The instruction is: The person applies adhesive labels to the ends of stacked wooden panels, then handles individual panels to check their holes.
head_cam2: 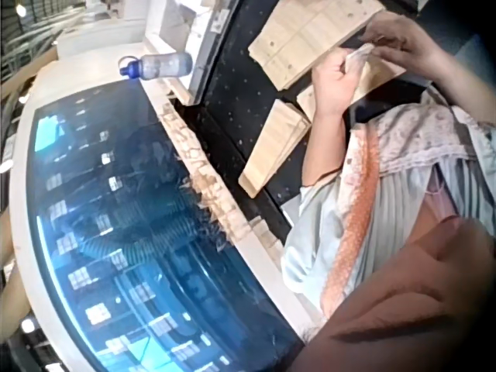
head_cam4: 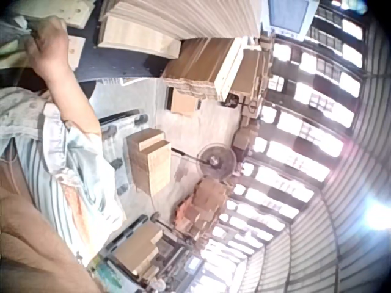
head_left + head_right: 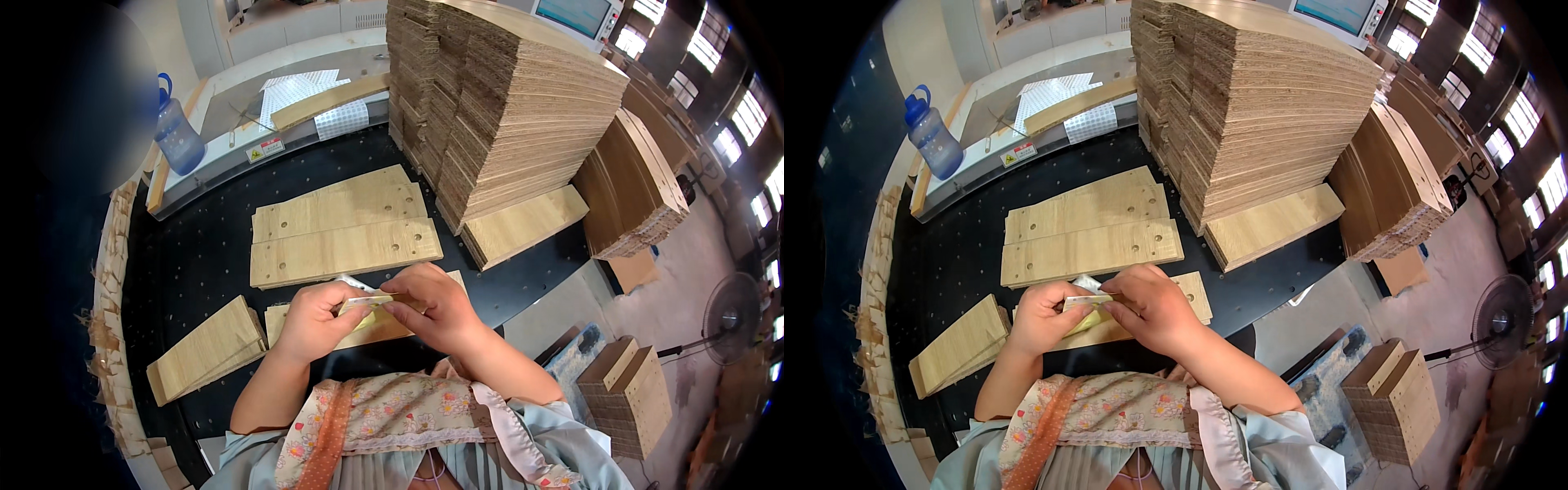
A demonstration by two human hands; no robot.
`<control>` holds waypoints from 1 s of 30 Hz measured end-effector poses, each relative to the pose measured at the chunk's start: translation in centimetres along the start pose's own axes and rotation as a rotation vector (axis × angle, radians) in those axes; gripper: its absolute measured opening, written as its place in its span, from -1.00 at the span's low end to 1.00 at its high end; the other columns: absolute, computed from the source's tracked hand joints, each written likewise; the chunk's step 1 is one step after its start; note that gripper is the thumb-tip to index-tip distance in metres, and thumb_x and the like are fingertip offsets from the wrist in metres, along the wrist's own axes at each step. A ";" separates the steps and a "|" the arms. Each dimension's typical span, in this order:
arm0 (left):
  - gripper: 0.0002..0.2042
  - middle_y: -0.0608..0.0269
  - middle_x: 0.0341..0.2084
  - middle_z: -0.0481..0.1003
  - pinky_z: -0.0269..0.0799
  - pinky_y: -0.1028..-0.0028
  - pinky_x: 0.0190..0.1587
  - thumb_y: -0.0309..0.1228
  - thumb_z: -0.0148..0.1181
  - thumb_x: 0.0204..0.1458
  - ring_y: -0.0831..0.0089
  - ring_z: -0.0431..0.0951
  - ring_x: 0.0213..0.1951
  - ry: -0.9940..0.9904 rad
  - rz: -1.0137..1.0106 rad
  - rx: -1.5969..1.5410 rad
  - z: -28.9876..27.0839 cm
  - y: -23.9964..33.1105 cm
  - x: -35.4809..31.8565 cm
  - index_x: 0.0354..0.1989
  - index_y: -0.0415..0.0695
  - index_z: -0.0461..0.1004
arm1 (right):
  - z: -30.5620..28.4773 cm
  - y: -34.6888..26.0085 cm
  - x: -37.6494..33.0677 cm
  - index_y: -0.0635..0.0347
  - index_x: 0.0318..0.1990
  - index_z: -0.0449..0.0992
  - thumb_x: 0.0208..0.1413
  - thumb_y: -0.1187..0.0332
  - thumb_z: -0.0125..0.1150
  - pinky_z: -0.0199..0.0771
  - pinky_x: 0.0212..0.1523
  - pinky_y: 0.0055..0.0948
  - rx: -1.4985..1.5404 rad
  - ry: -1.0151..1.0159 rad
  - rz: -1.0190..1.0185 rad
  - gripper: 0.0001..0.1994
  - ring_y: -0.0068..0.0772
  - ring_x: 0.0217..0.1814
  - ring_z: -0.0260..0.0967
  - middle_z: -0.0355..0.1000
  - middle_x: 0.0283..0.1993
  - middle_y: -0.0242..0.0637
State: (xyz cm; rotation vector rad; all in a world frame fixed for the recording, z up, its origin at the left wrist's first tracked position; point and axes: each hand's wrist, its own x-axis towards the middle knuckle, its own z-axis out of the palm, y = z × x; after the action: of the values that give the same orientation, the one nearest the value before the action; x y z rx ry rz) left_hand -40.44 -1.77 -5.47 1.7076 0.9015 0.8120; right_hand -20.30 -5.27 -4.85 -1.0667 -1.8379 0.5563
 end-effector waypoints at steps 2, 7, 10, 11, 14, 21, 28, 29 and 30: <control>-0.93 0.31 -0.59 0.48 0.30 0.61 -0.46 -0.55 0.19 -0.08 0.65 0.40 -0.52 0.019 0.053 0.005 0.1 -0.1 0.0 -0.39 -0.23 0.51 | 0.8 0.2 0.0 0.23 -0.29 0.46 -0.15 0.48 0.26 0.32 -0.27 -0.31 0.054 -0.022 0.065 -0.79 -0.16 -0.29 0.32 0.38 -0.40 -0.21; -0.92 0.34 -0.63 0.43 0.23 0.62 -0.51 -0.53 0.21 -0.10 0.68 0.32 -0.58 0.009 0.072 0.023 0.1 -1.0 0.1 -0.40 -0.23 0.51 | 1.4 -0.1 0.6 0.22 -0.35 0.46 -0.17 0.53 0.26 0.32 -0.31 -0.30 0.068 0.033 -0.002 -0.83 -0.15 -0.35 0.32 0.35 -0.45 -0.21; -0.91 0.38 -0.66 0.39 0.19 0.63 -0.54 -0.52 0.23 -0.11 0.71 0.26 -0.59 0.022 -0.029 -0.016 0.4 -1.9 0.1 -0.41 -0.23 0.51 | 1.4 -0.4 0.8 0.22 -0.39 0.45 -0.20 0.58 0.26 0.32 -0.32 -0.33 0.004 0.065 -0.065 -0.83 -0.17 -0.36 0.33 0.36 -0.44 -0.22; -0.91 0.39 -0.66 0.39 0.18 0.63 -0.54 -0.52 0.23 -0.11 0.72 0.25 -0.59 0.026 -0.055 -0.031 0.6 -1.8 0.2 -0.41 -0.22 0.51 | 1.6 0.0 0.7 0.23 -0.40 0.45 -0.21 0.60 0.27 0.32 -0.34 -0.35 -0.024 0.083 -0.107 -0.82 -0.20 -0.36 0.34 0.37 -0.42 -0.23; -0.90 0.43 -0.67 0.38 0.17 0.64 -0.55 -0.51 0.24 -0.12 0.74 0.24 -0.59 0.056 -0.044 -0.089 1.5 -1.9 0.6 -0.42 -0.22 0.50 | 1.7 0.4 0.4 0.23 -0.40 0.45 -0.24 0.62 0.28 0.32 -0.36 -0.38 -0.044 0.128 -0.138 -0.80 -0.23 -0.35 0.34 0.38 -0.39 -0.25; -0.92 0.45 -0.66 0.39 0.22 0.65 -0.53 -0.52 0.22 -0.08 0.76 0.28 -0.57 0.024 -0.120 -0.110 2.2 -0.9 1.7 -0.50 -0.22 0.44 | 1.5 1.4 0.1 0.22 -0.41 0.44 -0.27 0.64 0.26 0.35 -0.35 -0.39 -0.095 0.213 -0.211 -0.79 -0.22 -0.33 0.34 0.37 -0.38 -0.25; -0.91 0.45 -0.64 0.39 0.24 0.65 -0.52 -0.52 0.21 -0.06 0.76 0.30 -0.55 -0.011 -0.120 -0.113 3.2 -1.9 3.1 -0.51 -0.21 0.42 | 1.3 3.4 -0.3 0.21 -0.40 0.40 -0.27 0.61 0.22 0.35 -0.29 -0.31 -0.048 0.255 -0.131 -0.79 -0.15 -0.29 0.33 0.36 -0.34 -0.24; -0.91 0.45 -0.64 0.40 0.24 0.65 -0.52 -0.51 0.21 -0.06 0.76 0.30 -0.55 -0.011 -0.133 -0.122 3.3 -2.0 3.2 -0.51 -0.21 0.42 | 1.2 3.7 -0.4 0.21 -0.40 0.40 -0.26 0.61 0.22 0.35 -0.29 -0.32 -0.031 0.261 -0.112 -0.79 -0.16 -0.28 0.33 0.36 -0.33 -0.24; -0.91 0.45 -0.64 0.40 0.24 0.64 -0.51 -0.51 0.21 -0.06 0.76 0.30 -0.55 -0.011 -0.142 -0.131 3.4 -2.1 3.4 -0.51 -0.22 0.42 | 1.2 4.0 -0.4 0.21 -0.40 0.39 -0.25 0.62 0.22 0.35 -0.28 -0.32 -0.016 0.267 -0.096 -0.79 -0.16 -0.28 0.33 0.36 -0.33 -0.23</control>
State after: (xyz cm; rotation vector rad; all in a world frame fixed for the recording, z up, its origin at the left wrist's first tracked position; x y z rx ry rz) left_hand -36.27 0.09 -8.03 1.5154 0.9310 0.7493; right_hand -19.52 -3.43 -8.52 -1.0057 -1.6506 0.3263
